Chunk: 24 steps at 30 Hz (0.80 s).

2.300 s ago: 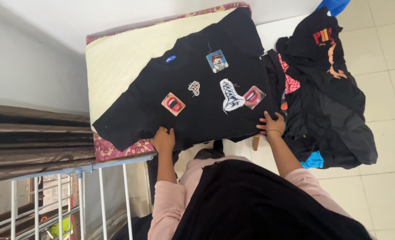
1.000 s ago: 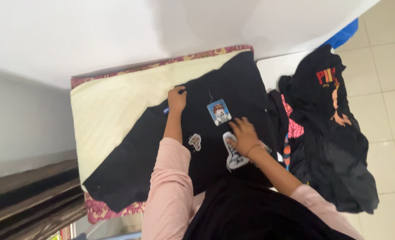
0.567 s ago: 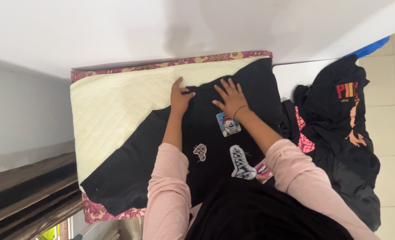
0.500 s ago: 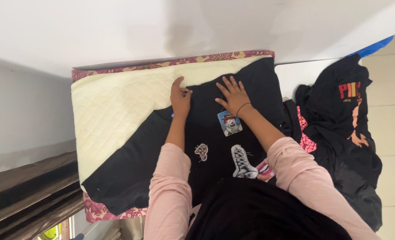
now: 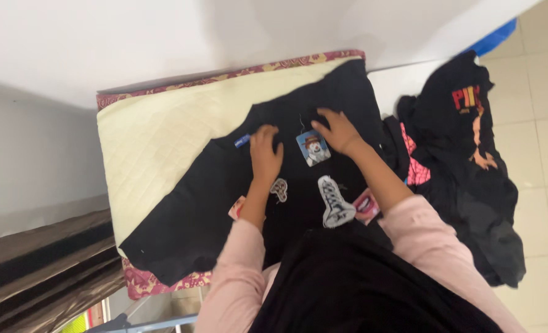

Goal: The person folds two black t-shirts on a mattress and then hangs them on a nearby clothes drying rack. The person handles the shirts by hand, smoothing and folding them before placing them on the rack.

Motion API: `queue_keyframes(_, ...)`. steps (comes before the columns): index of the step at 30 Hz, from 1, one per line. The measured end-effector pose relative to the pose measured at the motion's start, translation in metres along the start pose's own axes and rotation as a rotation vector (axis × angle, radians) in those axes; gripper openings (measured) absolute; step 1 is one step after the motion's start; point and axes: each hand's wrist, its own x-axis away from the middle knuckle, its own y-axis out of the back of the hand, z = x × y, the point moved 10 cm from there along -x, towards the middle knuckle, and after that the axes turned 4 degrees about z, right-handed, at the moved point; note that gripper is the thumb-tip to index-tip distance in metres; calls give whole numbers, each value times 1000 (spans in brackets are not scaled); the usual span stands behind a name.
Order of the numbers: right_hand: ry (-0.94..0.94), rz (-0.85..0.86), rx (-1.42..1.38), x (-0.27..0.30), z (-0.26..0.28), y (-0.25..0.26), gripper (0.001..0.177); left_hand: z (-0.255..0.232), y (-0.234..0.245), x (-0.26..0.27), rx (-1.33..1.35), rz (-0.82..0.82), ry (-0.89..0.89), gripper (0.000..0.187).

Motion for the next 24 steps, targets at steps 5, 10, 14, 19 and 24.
queue_keyframes(5,-130,37,-446,171,-70,-52,47,37,1,95,-181,205,417,70)
queue_keyframes(10,-215,-358,-770,303,-134,-53,35,92,41,141,-367,200,495,81)
queue_keyframes(14,-84,-397,-229,339,-112,-41,38,128,53,198,-399,172,676,90)
queue_keyframes(19,-45,-412,43,342,-74,-47,48,135,61,265,-439,38,693,93)
queue_keyframes(24,-175,-478,133,349,-69,-61,56,120,81,308,-610,-70,647,87)
